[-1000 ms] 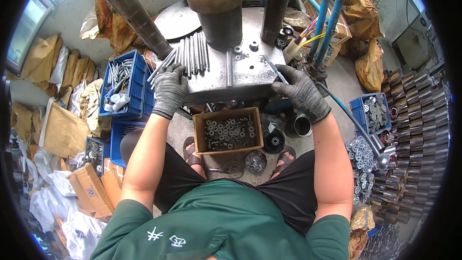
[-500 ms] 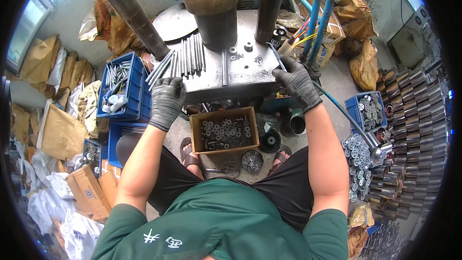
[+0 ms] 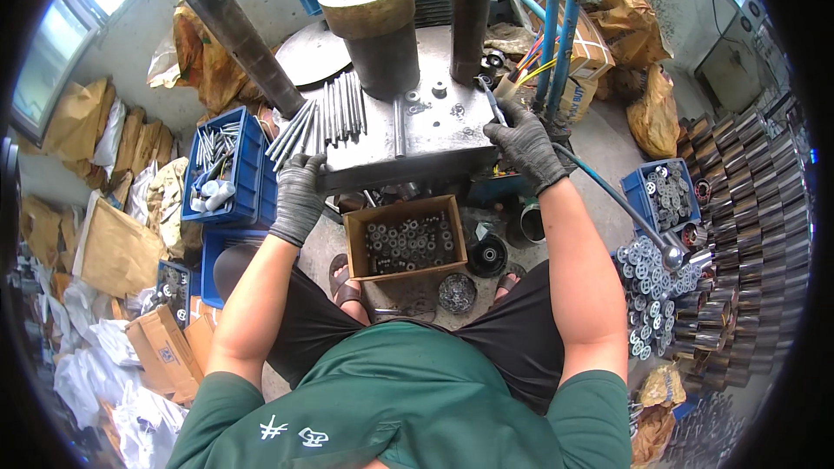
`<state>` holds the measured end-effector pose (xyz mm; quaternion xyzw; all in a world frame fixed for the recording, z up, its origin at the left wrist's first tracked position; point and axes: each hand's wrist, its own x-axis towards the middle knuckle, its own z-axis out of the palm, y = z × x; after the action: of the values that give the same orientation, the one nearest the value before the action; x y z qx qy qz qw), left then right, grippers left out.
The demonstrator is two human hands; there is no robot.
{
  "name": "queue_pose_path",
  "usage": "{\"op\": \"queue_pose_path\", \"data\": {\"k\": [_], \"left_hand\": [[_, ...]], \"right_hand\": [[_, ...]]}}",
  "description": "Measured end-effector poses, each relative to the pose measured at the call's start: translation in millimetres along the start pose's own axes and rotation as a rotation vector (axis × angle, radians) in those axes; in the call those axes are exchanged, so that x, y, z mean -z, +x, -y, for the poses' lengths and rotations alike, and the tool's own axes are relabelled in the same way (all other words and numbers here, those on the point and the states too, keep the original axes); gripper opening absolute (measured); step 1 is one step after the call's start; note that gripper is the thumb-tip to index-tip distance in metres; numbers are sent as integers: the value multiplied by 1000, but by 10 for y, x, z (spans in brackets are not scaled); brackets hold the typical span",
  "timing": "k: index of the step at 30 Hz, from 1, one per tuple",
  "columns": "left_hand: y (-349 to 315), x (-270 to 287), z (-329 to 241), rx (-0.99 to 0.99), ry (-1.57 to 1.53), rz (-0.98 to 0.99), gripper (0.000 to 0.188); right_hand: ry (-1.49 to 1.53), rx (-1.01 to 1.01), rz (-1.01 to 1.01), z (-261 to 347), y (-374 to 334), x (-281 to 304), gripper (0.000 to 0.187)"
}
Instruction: Assemble metal rods and components using a mechanical press machine.
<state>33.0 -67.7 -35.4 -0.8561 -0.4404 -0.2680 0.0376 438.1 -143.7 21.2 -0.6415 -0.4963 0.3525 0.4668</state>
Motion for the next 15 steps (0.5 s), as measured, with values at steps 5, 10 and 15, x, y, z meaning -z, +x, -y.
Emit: {"op": "queue_pose_path", "data": {"k": [5, 10, 15], "left_hand": [[38, 203, -128, 13, -65, -116, 35], [214, 390, -102, 96, -434, -600, 31], [355, 463, -301, 153, -750, -655, 30]], "right_hand": [[-139, 22, -139, -155, 66, 10, 29], [-187, 8, -133, -377, 169, -41, 37], [-179, 41, -76, -266, 83, -92, 43]]}}
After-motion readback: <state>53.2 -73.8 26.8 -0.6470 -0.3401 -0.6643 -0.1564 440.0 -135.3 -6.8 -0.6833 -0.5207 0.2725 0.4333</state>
